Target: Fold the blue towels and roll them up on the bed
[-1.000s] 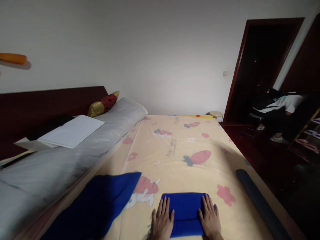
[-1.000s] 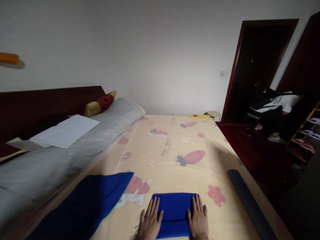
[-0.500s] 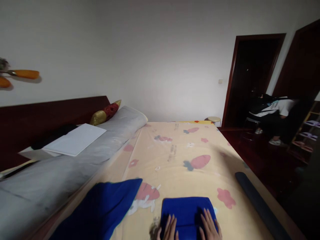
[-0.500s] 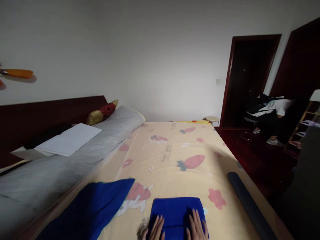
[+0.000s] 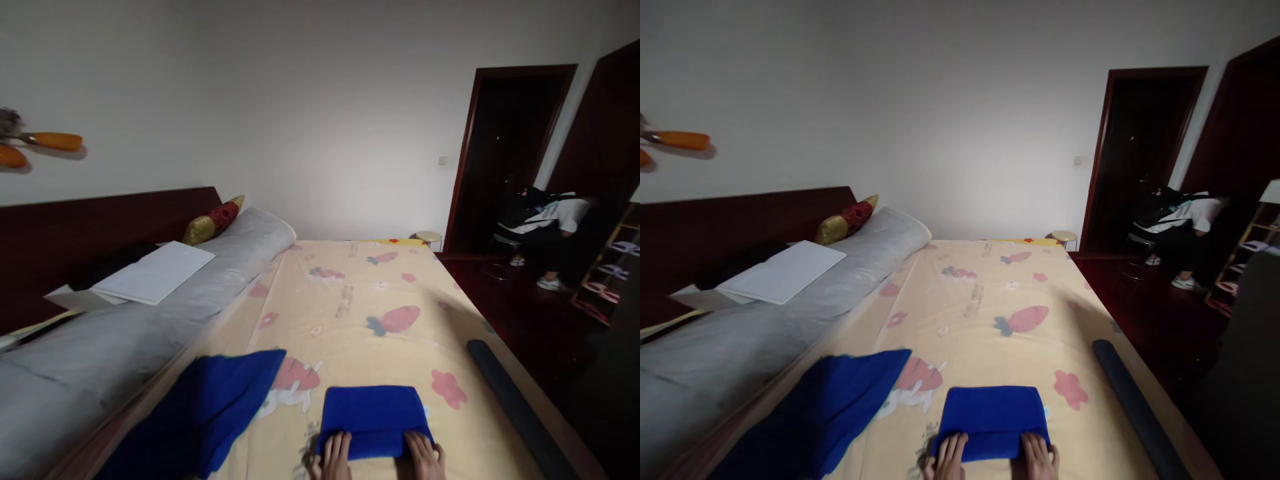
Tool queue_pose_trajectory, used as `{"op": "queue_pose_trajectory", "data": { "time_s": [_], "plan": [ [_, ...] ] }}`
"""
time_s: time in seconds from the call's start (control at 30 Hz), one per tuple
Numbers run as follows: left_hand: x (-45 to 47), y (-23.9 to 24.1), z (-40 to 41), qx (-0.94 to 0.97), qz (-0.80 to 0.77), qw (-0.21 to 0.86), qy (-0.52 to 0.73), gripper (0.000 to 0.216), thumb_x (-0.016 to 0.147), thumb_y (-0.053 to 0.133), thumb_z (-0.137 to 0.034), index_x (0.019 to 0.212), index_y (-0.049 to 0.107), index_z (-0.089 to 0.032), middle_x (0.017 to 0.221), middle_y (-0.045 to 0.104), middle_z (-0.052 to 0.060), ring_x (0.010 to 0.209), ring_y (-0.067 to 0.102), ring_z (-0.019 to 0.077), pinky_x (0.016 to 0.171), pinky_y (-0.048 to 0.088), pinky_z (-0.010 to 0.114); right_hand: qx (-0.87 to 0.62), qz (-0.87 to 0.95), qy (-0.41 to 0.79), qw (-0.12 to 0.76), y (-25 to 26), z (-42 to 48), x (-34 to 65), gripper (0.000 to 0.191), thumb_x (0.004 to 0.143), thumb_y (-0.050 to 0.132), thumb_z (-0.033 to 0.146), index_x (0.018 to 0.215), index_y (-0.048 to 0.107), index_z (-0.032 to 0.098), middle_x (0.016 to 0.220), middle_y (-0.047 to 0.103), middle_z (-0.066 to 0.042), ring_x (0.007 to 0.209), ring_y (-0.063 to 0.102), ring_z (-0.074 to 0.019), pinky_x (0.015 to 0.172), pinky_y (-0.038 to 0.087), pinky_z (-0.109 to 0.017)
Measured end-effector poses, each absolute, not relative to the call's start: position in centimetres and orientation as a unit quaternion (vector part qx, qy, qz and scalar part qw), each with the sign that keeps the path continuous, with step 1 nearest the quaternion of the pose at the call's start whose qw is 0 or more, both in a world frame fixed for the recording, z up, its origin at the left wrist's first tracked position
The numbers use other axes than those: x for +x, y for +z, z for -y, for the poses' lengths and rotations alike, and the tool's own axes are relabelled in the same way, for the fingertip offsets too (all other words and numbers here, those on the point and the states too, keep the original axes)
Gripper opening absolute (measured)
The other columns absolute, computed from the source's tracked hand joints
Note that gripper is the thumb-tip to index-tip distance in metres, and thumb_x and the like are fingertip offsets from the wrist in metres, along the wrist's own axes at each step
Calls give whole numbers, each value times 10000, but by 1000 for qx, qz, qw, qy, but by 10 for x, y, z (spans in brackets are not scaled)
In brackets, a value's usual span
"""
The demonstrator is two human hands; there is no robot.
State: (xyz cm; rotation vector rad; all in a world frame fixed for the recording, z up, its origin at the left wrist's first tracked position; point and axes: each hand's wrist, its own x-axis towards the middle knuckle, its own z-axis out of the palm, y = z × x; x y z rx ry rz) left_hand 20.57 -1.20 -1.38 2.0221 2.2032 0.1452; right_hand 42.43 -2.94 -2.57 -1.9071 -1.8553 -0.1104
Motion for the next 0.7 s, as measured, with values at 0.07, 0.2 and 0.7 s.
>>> {"op": "queue_pose_trajectory", "data": {
  "time_s": [0.07,0.2,0.7],
  "plan": [
    [202,1,1,684,-721,102,31,674,748,366,-36,1304,519,-385,1415,529,-51,1336,423,197,1071,311,455,-675,702,-32,225,-16,17,427,304,740,528,238,995,692,233,1037,716,-84,1009,614,-293,961,342,-459],
    [193,16,-4,698,-707,109,24,612,827,276,-52,1339,502,-297,1412,537,6,1363,390,177,1152,199,444,-677,720,21,154,10,-3,432,318,767,461,142,968,705,177,1003,722,-113,1103,583,-315,1066,252,-520],
    [200,15,-9,718,-692,29,76,506,936,288,-406,1418,384,-285,1505,398,18,1394,341,217,1139,245,470,-650,733,111,164,5,-8,428,613,954,249,542,1400,430,160,1478,405,-88,1395,322,-251,1140,243,-473]
  ]
}}
